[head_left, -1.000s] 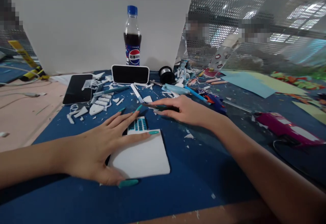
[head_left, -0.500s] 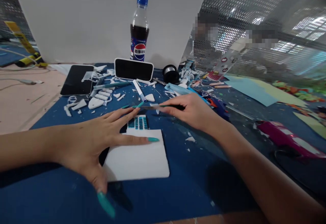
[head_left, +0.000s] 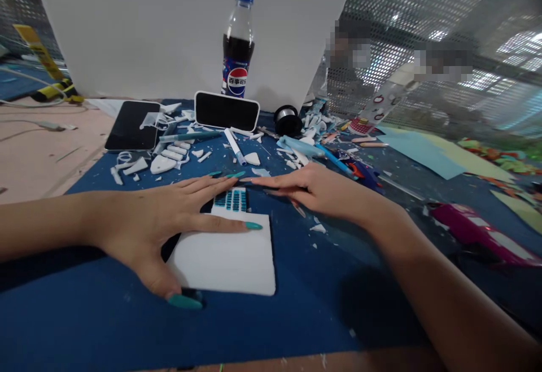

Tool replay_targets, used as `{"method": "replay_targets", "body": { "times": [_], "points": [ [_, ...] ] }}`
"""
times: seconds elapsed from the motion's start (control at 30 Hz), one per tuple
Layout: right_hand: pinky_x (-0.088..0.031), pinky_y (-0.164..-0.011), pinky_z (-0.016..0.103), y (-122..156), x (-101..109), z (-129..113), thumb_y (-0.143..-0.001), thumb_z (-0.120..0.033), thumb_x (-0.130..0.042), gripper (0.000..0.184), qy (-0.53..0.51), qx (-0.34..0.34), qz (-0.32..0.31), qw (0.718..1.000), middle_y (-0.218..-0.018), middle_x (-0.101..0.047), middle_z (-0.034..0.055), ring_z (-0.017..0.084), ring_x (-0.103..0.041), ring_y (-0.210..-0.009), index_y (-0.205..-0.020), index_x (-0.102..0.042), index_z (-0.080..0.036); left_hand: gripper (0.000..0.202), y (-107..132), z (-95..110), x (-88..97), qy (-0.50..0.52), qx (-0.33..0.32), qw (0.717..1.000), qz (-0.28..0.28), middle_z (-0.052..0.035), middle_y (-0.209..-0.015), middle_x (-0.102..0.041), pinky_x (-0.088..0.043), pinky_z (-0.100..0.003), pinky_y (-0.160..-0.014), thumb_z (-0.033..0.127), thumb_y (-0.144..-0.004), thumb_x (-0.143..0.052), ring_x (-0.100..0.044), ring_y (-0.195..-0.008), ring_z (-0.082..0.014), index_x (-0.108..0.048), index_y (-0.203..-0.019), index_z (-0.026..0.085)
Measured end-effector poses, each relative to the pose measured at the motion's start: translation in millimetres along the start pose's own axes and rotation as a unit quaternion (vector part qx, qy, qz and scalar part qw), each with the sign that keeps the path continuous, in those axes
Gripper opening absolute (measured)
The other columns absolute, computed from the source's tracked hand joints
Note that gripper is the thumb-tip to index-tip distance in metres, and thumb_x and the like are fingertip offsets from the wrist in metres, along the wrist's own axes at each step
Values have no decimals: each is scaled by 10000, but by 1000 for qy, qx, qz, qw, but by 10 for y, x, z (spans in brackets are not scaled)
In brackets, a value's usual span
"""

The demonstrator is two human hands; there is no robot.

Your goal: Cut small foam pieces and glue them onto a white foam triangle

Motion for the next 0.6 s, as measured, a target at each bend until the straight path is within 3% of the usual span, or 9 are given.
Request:
{"method": "replay_targets", "body": {
  "times": [0.2,0.43,0.6],
  "points": [
    [-266,-431,196,19,15,-19,-865,-37,-429,572,1,12,-15,1000,-438,-438,-78,68,-238,-383,-1343,-510,-339,925,-23,-1,52,24,-24,999,7,-30,-1583,49,-190,-747,-1004,616,-623,-725,-170,-1352,-538,-284,-1419,452],
    [-254,-402,195,42,30,-23,-870,-48,-429,560,-19,-17,-47,999,-400,-371,-84,75,-201,-366,-1346,-509,-333,966,-10,31,4,-5,20,999,38,-25,-1587,20,-191,-754,-995,595,-576,-750,-159,-1353,-542,-278,-1411,479],
    [-245,-392,198,35,38,-23,-859,-36,-430,568,-19,-12,-40,999,-424,-451,-76,68,-181,-361,-1334,-523,-333,962,7,35,-33,-7,12,998,66,-2,-1588,-6,-216,-699,-1038,550,-576,-765,-177,-1364,-513,-296,-1412,466]
  ]
}}
Point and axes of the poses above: each hand's wrist, its own y-axis away from the middle knuckle, its own x-axis out of the back of the hand, z = x × y, the point moved 5 cm from there along -y, towards the middle knuckle
